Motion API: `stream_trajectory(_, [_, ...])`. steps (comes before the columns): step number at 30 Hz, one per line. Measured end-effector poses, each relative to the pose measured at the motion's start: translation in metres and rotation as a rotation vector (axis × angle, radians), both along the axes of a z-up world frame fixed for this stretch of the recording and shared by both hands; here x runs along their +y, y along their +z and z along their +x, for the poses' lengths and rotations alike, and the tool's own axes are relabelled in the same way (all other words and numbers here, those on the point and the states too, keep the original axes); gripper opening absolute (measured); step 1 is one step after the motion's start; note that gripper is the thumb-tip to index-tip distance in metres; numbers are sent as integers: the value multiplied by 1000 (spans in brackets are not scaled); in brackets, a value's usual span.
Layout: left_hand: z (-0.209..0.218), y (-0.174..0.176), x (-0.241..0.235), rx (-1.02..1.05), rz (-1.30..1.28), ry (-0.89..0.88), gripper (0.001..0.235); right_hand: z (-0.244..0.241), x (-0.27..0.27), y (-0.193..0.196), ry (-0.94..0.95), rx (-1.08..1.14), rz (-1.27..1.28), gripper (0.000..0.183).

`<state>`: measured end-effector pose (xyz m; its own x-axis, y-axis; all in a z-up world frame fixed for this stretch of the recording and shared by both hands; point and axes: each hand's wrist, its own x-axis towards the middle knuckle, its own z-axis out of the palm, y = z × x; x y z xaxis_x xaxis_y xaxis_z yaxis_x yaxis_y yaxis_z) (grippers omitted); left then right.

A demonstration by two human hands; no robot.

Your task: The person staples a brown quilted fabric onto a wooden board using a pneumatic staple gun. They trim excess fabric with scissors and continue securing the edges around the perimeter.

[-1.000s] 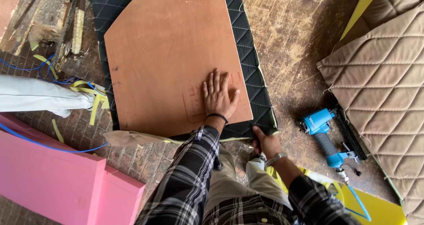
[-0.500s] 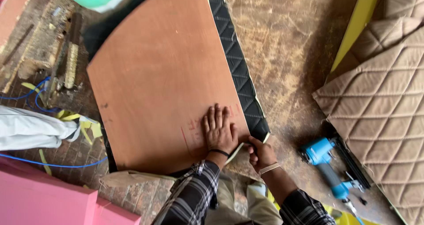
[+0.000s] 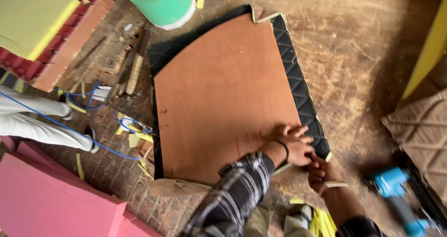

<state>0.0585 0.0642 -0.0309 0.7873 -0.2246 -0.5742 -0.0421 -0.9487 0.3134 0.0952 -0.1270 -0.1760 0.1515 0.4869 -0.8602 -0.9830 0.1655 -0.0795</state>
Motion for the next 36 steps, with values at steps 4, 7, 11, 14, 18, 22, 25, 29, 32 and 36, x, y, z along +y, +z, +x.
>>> stream_trajectory(4, [-13, -10, -5, -169, 37, -62, 61, -8, -5, 8, 15, 57, 116, 32])
stream_trajectory(7, [-9, -11, -4, -362, -47, -6, 35, -14, -5, 35, 21, -146, 92, 27])
stream_trajectory(11, [-1, -14, -5, -236, -76, -24, 40, -37, -81, 94, 456, -1304, -906, 48])
stream_trajectory(14, [8, -12, 2, -193, -89, -12, 43, -38, -144, 106, 957, -1491, -1525, 97])
stream_trajectory(18, [20, -10, -6, -101, -67, -31, 40, -7, -173, 98, 1050, -1373, -1451, 143])
stream_trajectory(22, [13, -10, -2, -102, -88, 47, 38, -17, -160, 109, 1080, -1156, -1282, 94])
stream_trajectory(25, [29, -11, 2, -104, -117, 19, 34, -50, -138, 120, 1056, -1087, -1157, 70])
stream_trajectory(29, [33, -17, -2, -31, -52, -32, 29, -108, -81, 116, 996, -1155, -909, 42])
stream_trajectory(32, [39, -19, 1, -24, -65, -29, 28, -110, -51, 123, 926, -1107, -922, 41])
stream_trajectory(36, [34, -16, 3, -23, -89, -29, 29, -108, -29, 136, 881, -1072, -967, 40])
